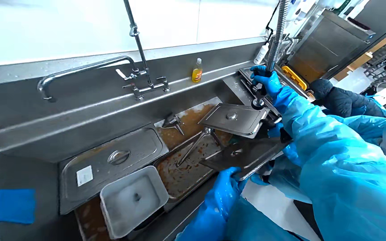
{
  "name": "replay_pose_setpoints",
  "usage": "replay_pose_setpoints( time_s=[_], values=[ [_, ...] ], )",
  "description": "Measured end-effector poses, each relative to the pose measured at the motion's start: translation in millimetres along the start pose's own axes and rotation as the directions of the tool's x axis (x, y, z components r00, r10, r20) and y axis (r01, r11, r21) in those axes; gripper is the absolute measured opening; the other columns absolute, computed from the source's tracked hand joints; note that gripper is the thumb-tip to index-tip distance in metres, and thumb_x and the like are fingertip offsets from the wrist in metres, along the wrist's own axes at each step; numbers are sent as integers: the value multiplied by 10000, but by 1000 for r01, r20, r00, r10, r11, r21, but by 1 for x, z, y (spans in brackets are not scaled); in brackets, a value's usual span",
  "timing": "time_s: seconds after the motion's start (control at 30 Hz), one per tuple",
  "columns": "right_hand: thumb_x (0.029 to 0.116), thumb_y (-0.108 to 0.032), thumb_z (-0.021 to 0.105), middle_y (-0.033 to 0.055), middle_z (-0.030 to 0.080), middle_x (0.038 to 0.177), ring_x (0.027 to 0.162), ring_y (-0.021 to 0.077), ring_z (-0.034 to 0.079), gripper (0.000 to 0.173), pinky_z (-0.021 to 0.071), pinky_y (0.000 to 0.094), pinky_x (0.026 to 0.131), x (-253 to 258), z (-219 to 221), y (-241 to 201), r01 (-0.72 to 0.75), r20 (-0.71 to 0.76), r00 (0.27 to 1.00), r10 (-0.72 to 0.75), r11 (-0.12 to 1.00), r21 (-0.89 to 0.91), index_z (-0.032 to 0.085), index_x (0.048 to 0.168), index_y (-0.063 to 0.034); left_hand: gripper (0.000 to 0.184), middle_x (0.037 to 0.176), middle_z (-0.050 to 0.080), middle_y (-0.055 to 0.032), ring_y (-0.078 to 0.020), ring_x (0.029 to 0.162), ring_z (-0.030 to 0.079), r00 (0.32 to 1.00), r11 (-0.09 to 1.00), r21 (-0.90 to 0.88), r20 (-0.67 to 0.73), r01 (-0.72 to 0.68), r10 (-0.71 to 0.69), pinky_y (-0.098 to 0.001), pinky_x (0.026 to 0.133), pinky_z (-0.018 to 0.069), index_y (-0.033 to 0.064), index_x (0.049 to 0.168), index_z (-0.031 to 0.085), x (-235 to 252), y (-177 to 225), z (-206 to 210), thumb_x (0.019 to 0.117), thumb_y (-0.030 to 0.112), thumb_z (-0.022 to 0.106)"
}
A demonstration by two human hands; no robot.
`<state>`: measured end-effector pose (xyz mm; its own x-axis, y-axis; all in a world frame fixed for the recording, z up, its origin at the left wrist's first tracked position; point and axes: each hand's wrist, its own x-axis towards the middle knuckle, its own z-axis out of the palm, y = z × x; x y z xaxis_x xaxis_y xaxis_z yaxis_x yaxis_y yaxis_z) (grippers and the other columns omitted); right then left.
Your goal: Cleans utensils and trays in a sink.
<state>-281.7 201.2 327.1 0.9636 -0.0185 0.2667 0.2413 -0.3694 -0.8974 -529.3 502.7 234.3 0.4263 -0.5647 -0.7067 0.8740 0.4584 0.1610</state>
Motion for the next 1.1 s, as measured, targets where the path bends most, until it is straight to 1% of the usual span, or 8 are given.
replay_pose_setpoints(
  time_s=[0.13,0.43,0.5,0.6,0.7,0.8,0.93,1.1],
  values=[
    [906,-16,616,78,721,977,777,155,687,343,604,324,734,2,-11,1,-6,21,1000,6,1000,-7,634,1248,7,193,959,656,-114,-161,844,667,993,995,96,119,9,-20,-287,764,577,-20,1171,560,18,-18,11,1071,103,449],
    [883,-20,620,55,719,1009,835,144,691,388,600,331,776,16,-35,7,65,37,997,-62,995,-81,617,1271,-15,197,1035,671,-175,-233,937,707,971,986,-66,196,152,-136,-322,827,603,-34,1179,542,48,-31,46,1036,72,459],
    [868,-6,631,59,719,1016,848,147,693,399,601,330,780,22,-41,9,93,25,996,-91,990,-103,618,1266,-13,222,1074,679,-181,-247,966,713,965,984,-53,209,172,-158,-332,845,605,-27,1201,545,52,-30,54,1050,119,471],
    [863,14,644,68,718,1007,853,154,695,390,605,327,763,28,-46,12,101,12,995,-100,989,-107,627,1251,-13,356,1072,729,-175,-233,943,734,948,978,105,247,179,-200,-332,838,598,-22,1215,593,48,-29,58,1095,278,442],
    [849,20,641,70,713,1004,836,154,684,401,597,330,760,25,-44,14,67,36,997,-63,993,-97,628,1248,-11,401,1129,733,-159,-234,960,740,932,957,250,292,144,-216,-340,825,609,-4,1295,585,38,-22,33,1104,306,417],
    [857,0,627,73,713,974,802,159,675,392,593,337,745,12,-31,14,7,45,999,-5,1000,-30,628,1249,-3,404,1149,732,-144,-224,963,736,957,954,292,250,70,-147,-338,813,608,29,1340,588,33,-10,-15,1104,303,408],
    [864,2,595,91,706,976,797,178,672,398,593,343,741,3,-13,20,-12,115,993,4,998,63,613,1261,16,377,1183,720,-141,-219,1005,726,1000,986,164,23,-7,3,-335,824,596,33,1335,581,30,10,-80,1091,279,433],
    [866,5,659,80,711,1035,909,153,682,414,590,332,833,19,-16,24,69,123,991,-59,994,-80,606,1277,5,359,1145,737,-120,-205,957,739,975,983,111,-151,-144,160,-322,768,609,52,1295,611,11,26,-148,1090,294,442]
  ],
)
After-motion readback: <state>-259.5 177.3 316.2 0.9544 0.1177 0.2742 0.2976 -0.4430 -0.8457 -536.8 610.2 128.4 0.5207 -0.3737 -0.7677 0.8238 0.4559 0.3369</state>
